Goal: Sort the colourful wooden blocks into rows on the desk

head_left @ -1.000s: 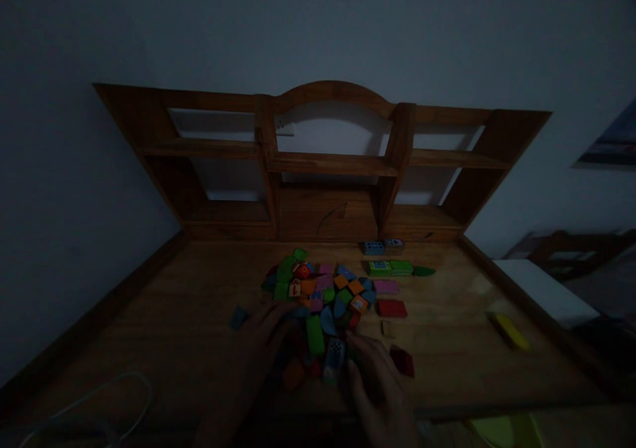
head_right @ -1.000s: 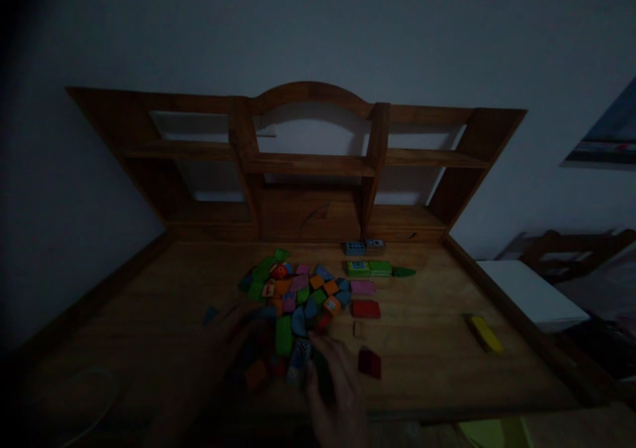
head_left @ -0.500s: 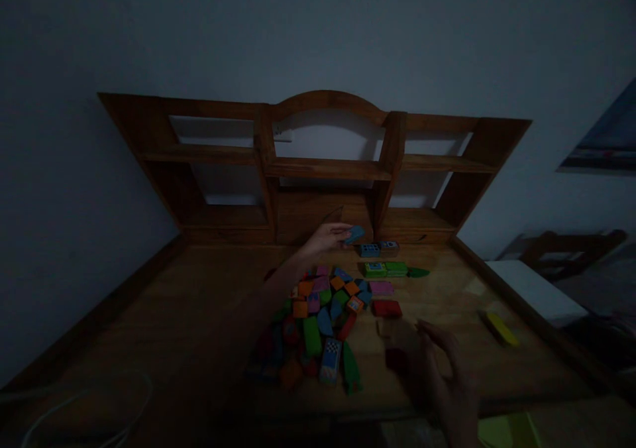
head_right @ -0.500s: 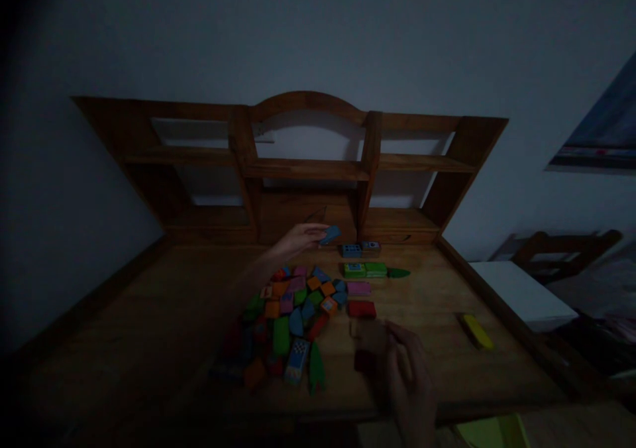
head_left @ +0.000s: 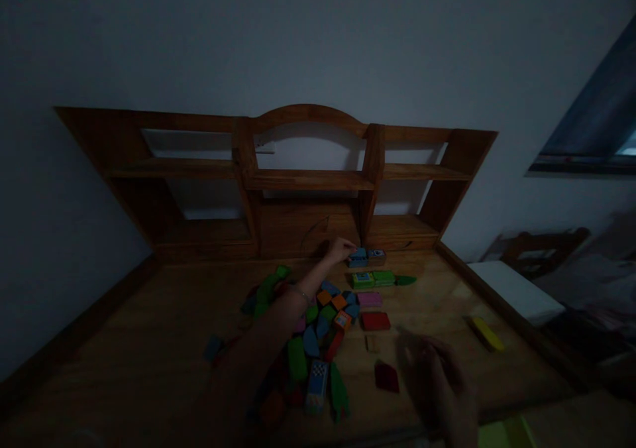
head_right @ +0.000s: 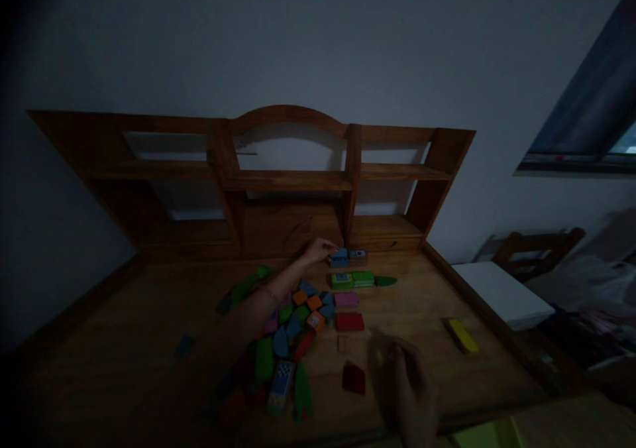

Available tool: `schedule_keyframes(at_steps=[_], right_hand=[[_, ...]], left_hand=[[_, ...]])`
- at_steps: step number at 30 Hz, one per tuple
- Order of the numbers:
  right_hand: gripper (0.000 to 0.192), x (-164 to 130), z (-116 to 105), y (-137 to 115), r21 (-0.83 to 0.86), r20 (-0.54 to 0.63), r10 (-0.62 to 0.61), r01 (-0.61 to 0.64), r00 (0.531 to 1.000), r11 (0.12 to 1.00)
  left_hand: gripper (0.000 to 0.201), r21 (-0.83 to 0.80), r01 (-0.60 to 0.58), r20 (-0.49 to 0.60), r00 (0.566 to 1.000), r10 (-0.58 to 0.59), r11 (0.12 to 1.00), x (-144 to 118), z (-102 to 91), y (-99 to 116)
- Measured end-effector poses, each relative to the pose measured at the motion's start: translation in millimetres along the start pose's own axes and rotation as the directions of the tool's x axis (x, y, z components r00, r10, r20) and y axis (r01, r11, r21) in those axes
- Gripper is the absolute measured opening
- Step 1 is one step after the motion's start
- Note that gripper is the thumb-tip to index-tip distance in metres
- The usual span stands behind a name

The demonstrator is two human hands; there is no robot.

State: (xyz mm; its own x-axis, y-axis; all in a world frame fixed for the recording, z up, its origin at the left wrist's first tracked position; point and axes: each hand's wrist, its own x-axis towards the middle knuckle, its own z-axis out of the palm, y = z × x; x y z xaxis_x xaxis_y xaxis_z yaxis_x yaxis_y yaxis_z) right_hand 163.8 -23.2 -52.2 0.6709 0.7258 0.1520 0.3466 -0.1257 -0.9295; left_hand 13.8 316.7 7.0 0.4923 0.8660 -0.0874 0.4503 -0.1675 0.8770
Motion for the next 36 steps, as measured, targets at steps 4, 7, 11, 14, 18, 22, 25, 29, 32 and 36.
schedule_keyframes(at_steps=[4, 7, 11, 14, 18, 22, 25, 29, 32, 36], right_hand=[[0.045, 0.9, 0.7, -3.3, 0.014, -0.008, -0.039, 0.039, 0.999, 0.999], [0.045, 1.0, 1.7, -3.3, -0.003, -0.014, -0.047, 0.047, 0.999, 0.999], [0.045, 0.5, 2.5, -0.5, 0.002, -0.012, -0.063, 0.063, 0.998, 0.998], [0.046, 0.2, 3.1, 0.5, -0.008, -0.009, -0.065, 0.065, 0.998, 0.998], [0.045, -0.3, 4.8, -2.1, -0.021, -0.001, -0.053, 0.053, 0.999, 0.998], [0.044, -1.4, 5.6, -7.0, -0.027, 0.011, -0.05, 0.05, 0.999, 0.998], [0.043, -3.2, 5.3, -10.4, -0.013, 0.021, -0.059, 0.06, 0.998, 0.998], [0.041, -6.5, 5.4, -15.3, -0.004, 0.036, -0.027, 0.027, 0.999, 1.0], [0.039, -8.1, 6.0, -17.3, -0.012, 0.019, -0.037, 0.037, 0.999, 0.999], [0.04, -6.8, 6.0, -13.1, -0.023, 0.026, -0.039, 0.04, 0.999, 0.999]], left_hand=[[0.029, 0.097, -0.04, 0.02, 0.999, 0.039, 0.994, 2.9, -0.3, -7.7], [0.028, 0.181, -0.114, 0.067, 0.992, 0.103, 0.977, 1.7, -3.3, -8.9], [0.027, 0.277, -0.199, 0.074, 0.98, 0.185, 0.94, -2.4, -4.0, -4.7], [0.029, 0.324, -0.234, 0.076, 0.972, 0.221, 0.917, -3.8, -1.7, -2.0], [0.03, 0.369, -0.254, 0.099, 0.967, 0.233, 0.894, -2.0, 0.9, -2.0], [0.031, 0.404, -0.258, 0.106, 0.966, 0.236, 0.878, -1.6, 1.8, -2.6], [0.03, 0.43, -0.262, 0.105, 0.965, 0.24, 0.864, -3.7, 1.7, -2.5], [0.031, 0.468, -0.267, 0.097, 0.963, 0.251, 0.842, -5.4, 1.1, -3.2], [0.031, 0.502, -0.276, 0.099, 0.96, 0.263, 0.819, -5.0, 0.4, -4.6], [0.033, 0.548, -0.309, 0.111, 0.948, 0.298, 0.777, -5.8, -0.4, -5.7]])
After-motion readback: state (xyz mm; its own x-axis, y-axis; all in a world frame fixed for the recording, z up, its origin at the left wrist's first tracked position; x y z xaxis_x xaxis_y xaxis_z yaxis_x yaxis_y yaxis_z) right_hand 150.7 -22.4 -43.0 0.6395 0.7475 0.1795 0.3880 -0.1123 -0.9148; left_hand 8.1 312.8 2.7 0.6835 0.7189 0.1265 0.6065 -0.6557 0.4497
